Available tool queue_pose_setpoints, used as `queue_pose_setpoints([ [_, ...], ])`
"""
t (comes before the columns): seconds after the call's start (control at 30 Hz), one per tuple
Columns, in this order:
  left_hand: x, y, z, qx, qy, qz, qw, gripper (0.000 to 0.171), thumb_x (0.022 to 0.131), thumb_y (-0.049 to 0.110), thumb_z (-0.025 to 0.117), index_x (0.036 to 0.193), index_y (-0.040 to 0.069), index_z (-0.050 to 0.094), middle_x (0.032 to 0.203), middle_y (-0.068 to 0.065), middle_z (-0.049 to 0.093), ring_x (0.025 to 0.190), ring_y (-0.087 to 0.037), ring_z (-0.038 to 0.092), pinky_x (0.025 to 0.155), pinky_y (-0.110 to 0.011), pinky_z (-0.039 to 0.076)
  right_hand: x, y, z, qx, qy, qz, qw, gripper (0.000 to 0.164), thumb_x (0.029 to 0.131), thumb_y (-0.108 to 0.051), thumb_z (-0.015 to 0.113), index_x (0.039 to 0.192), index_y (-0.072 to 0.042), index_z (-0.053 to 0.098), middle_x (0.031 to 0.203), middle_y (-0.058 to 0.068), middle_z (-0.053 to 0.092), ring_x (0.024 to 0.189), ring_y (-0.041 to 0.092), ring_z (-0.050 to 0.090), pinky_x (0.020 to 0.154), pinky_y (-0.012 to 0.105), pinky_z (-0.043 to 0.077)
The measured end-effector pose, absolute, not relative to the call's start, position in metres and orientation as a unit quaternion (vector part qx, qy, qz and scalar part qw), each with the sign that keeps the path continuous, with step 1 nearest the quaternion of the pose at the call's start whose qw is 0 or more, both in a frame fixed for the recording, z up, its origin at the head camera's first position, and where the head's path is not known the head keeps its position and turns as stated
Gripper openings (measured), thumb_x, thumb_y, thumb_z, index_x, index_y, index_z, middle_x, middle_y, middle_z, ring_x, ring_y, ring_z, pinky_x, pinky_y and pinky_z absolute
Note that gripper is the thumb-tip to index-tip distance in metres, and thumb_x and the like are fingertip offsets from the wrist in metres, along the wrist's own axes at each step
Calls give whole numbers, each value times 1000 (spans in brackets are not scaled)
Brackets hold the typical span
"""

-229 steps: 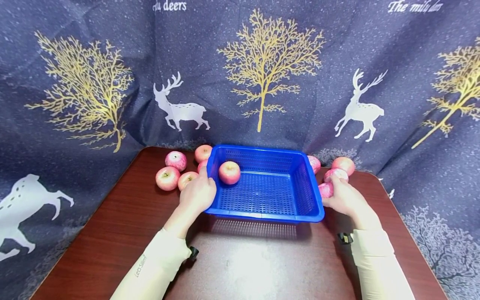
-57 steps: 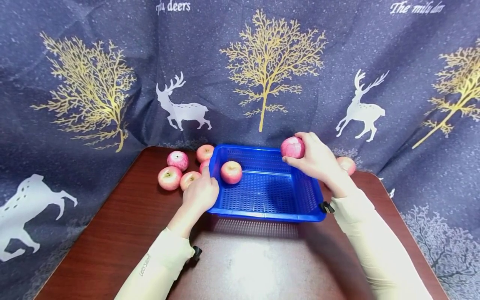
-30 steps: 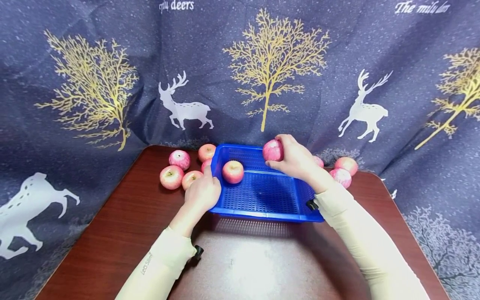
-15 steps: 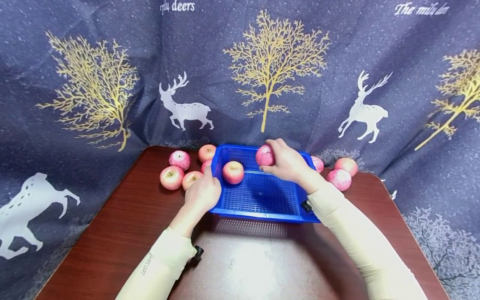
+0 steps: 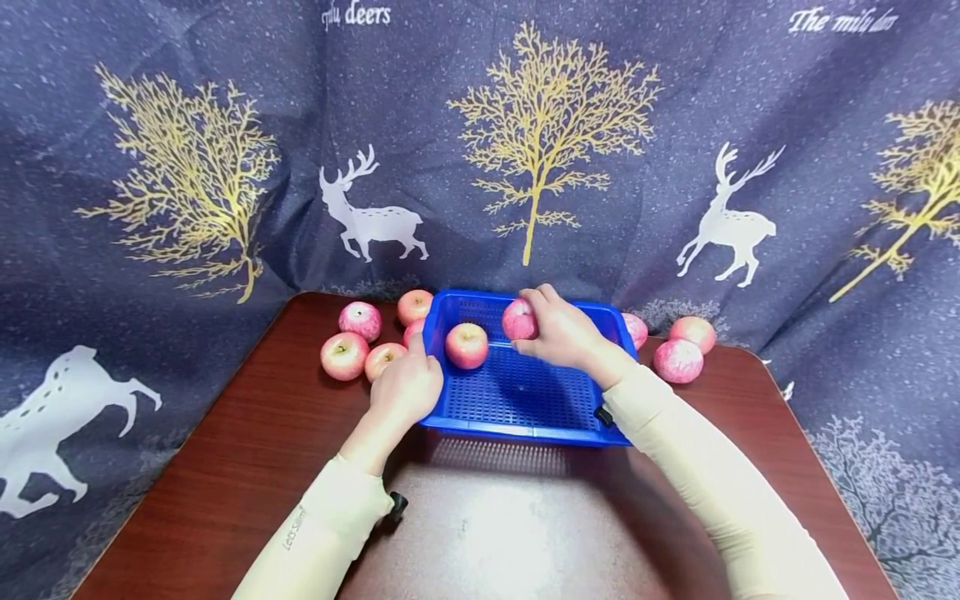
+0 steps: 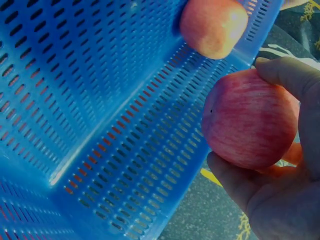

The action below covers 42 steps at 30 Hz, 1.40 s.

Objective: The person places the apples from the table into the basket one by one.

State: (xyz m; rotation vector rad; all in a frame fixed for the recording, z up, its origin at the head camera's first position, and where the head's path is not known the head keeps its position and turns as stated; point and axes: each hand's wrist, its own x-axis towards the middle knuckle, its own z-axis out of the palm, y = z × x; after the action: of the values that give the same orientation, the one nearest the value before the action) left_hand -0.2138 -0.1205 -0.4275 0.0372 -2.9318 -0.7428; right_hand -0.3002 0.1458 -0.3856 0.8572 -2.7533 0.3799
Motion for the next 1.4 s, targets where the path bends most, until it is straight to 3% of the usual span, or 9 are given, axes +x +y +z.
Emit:
queue_pose_setpoints([
  [0.8,-215,-121,-429,10,-969,-242,56,55,100,33,38,148,5,32,97,-19,66,81,-36,62,67,-53,48,-310,137,-409,303,-940,145,59,83,72,-49,81,134,-5,47,113,10,49,87,23,58,79,41,50],
  [1.4,-215,-120,-428,10,-969,-239,55,57,101,33,36,150,4,30,98,-19,65,84,-36,63,72,-54,49,-314,137,-417,275,-952,135,8,82,72,-57,79,132,-10,49,117,5,53,94,20,57,82,39,49],
])
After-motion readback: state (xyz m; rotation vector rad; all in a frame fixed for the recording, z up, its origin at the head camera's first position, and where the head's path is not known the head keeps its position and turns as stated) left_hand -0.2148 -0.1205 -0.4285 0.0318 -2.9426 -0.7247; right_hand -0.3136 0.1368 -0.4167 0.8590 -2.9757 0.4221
